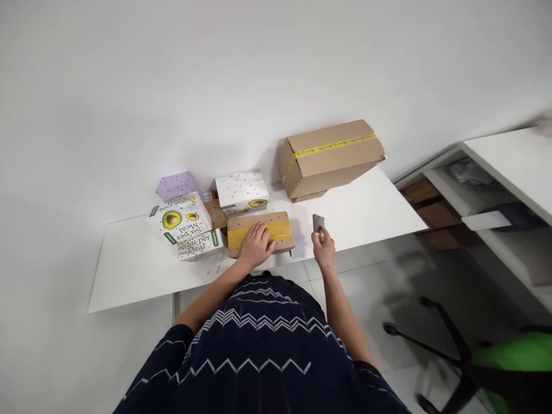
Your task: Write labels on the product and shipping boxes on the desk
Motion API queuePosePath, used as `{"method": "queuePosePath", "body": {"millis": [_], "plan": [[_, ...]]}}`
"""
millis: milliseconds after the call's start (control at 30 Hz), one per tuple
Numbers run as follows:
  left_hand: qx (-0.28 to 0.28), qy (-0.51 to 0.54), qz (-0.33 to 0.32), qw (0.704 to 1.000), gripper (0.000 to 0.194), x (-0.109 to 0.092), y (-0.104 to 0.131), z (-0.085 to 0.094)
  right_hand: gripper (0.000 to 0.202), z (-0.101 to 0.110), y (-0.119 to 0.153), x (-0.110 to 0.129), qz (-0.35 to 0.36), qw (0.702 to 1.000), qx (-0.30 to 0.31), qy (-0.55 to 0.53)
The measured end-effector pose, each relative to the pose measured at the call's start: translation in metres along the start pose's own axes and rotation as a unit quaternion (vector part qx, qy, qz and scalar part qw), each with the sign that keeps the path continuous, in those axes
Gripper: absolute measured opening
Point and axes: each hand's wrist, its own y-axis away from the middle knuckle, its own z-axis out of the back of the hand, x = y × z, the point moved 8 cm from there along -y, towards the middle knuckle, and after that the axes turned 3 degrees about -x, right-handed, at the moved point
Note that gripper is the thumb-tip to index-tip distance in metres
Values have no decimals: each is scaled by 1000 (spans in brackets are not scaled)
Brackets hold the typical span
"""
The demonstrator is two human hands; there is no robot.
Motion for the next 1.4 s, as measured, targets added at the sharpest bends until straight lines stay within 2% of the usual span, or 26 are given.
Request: {"method": "queuePosePath", "body": {"millis": [67, 167, 300, 400, 467, 533, 567, 633, 700, 767, 867, 1000, 1100, 1200, 1300, 1400], "plan": [[-2, -2, -1, 1000, 43, 0, 0, 0, 57, -16, 0, -21, -3, 990, 9, 139], [-5, 9, 2, 1000, 41, -1, 0, -1, 57, -39, 8, -40, 5, 966, 13, 258], [0, 30, 11, 999, 39, 1, -2, 0, 53, -56, 15, -45, 26, 954, 13, 298], [-3, 18, 53, 998, 40, 12, 4, 16, 52, -49, 12, -37, 23, 958, 22, 286], [-18, -15, 124, 992, 43, 30, 16, 36, 51, -38, 12, -26, 10, 973, 37, 226], [-15, -55, 194, 979, 49, 51, 34, 55, 51, -32, 17, -11, 0, 992, 91, 92], [-2, -69, 224, 972, 52, 60, 43, 60, 55, -34, 22, -2, -6, 991, 132, 10], [35, -74, 282, 956, 59, 77, 61, 63, 63, -41, 36, 18, -19, 970, 212, -116], [64, -39, 311, 947, 61, 85, 74, 57, 67, -49, 48, 34, -26, 954, 253, -156], [60, 3, 305, 950, 57, 84, 78, 52, 69, -54, 53, 46, -13, 955, 256, -151], [7, 36, 262, 964, 50, 69, 76, 57, 70, -45, 49, 57, 17, 957, 228, -182], [-46, 91, 180, 978, 45, 34, 59, 65, 73, 3, 36, 53, 37, 948, 170, -265], [-52, 162, 114, 979, 43, 4, 34, 52, 66, 48, 19, 38, 50, 948, 111, -294], [-32, 230, 51, 971, 43, -23, 3, 21, 60, 84, -7, 16, 57, 949, 44, -308], [14, 269, 29, 963, 45, -38, -25, -16, 58, 99, -41, -7, 51, 952, 4, -301], [52, 292, 39, 954, 47, -43, -45, -47, 58, 95, -72, -24, 34, 951, -1, -309]]}}
